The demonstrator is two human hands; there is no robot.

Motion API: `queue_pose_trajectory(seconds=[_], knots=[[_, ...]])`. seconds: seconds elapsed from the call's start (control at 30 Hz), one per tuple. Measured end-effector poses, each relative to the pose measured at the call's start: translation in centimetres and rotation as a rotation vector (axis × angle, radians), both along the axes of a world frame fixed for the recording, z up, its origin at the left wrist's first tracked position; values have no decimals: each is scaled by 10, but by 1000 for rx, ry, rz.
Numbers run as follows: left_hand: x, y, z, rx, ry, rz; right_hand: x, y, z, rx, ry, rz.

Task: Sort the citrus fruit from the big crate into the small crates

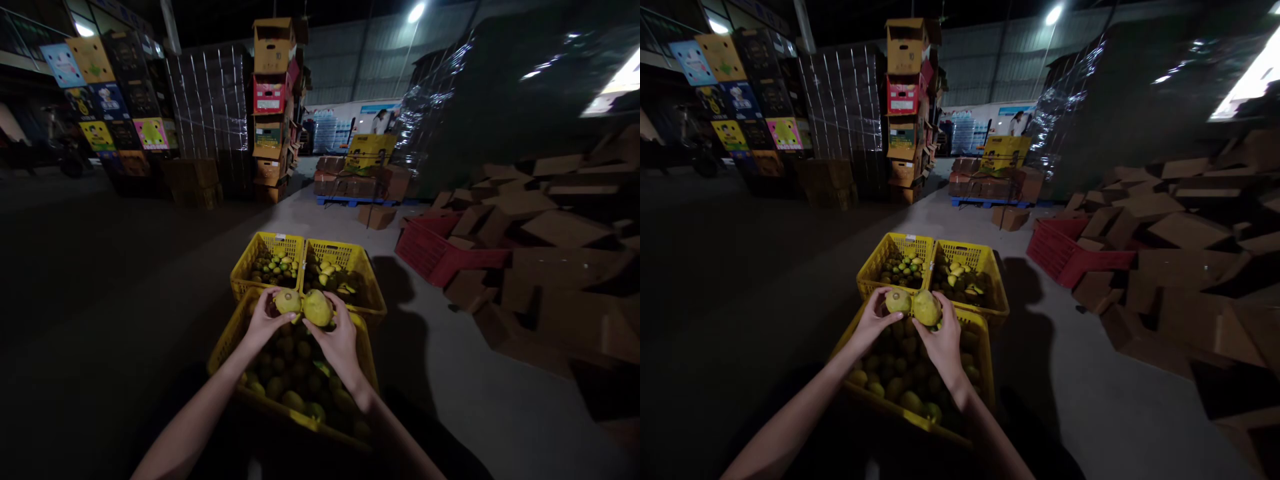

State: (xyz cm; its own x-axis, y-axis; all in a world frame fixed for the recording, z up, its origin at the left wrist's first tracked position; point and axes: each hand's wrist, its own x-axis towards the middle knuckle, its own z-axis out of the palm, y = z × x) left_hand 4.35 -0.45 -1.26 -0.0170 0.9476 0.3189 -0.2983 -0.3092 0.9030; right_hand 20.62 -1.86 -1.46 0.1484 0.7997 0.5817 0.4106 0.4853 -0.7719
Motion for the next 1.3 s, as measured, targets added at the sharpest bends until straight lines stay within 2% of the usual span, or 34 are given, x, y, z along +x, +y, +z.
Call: queue_pose_trajectory(seconds=[0.67,1.0,1.13,1.3], knots=[[-5,5,-2,64,37,-29,1,1,-1,-3,28,-20],[-6,3,2,-15,34,-17,1,1,-3,-12,45,-17],[-7,0,5,-83,-35,-53,-1,-1,5,-55,130,48],[-10,-3,11,-293,-283,-189,1,-5,18,-212,368,255]])
